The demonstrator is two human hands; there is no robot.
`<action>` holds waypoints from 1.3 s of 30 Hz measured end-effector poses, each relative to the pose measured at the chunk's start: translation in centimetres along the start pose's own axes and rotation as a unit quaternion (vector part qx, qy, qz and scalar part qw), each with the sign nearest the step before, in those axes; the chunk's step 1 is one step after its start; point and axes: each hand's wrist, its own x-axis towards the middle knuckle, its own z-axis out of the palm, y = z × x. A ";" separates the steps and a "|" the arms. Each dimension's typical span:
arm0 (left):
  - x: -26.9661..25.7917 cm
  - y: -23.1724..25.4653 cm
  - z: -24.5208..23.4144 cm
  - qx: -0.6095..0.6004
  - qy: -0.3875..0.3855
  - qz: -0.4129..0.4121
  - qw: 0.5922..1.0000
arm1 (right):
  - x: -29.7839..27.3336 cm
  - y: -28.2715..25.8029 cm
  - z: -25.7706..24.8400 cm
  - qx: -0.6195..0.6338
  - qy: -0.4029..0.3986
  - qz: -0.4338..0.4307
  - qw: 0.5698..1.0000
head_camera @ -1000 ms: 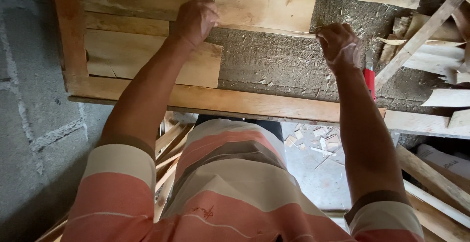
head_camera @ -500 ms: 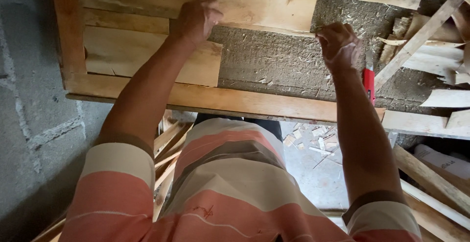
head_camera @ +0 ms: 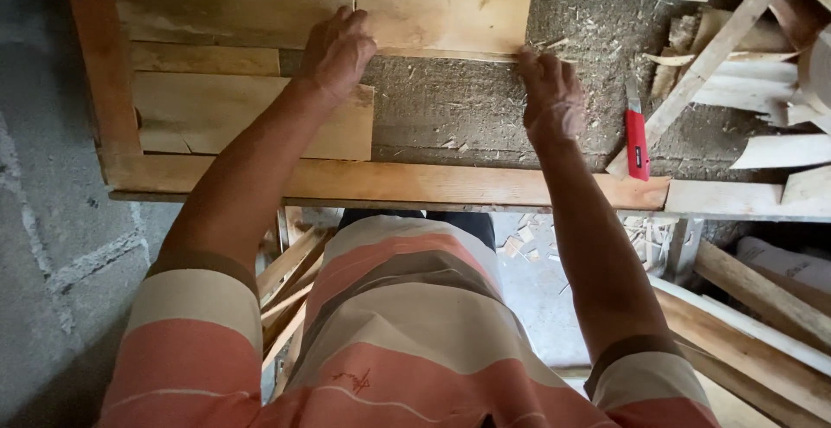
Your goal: Measure, trim, and fit wooden slats into a frame using a utility knife.
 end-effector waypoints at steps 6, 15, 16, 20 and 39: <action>0.4 2.0 -0.9 0.002 -0.003 -0.039 0.999 | 0.8 -1.7 -1.4 -0.010 -0.045 0.031 0.998; 2.3 12.7 5.1 -0.150 0.044 0.039 0.987 | -0.3 -1.7 -0.2 -0.022 -0.017 0.039 0.999; 2.5 13.5 6.8 -0.150 0.045 0.042 0.987 | -0.2 -1.8 -0.5 -0.024 -0.015 0.042 0.999; 3.4 15.8 11.3 0.123 0.108 0.148 0.975 | 0.3 -2.3 -2.9 -0.004 -0.003 0.042 0.999; 4.0 18.4 11.6 0.249 -0.102 0.087 0.959 | -6.8 7.6 -6.7 -0.009 -0.122 0.495 0.860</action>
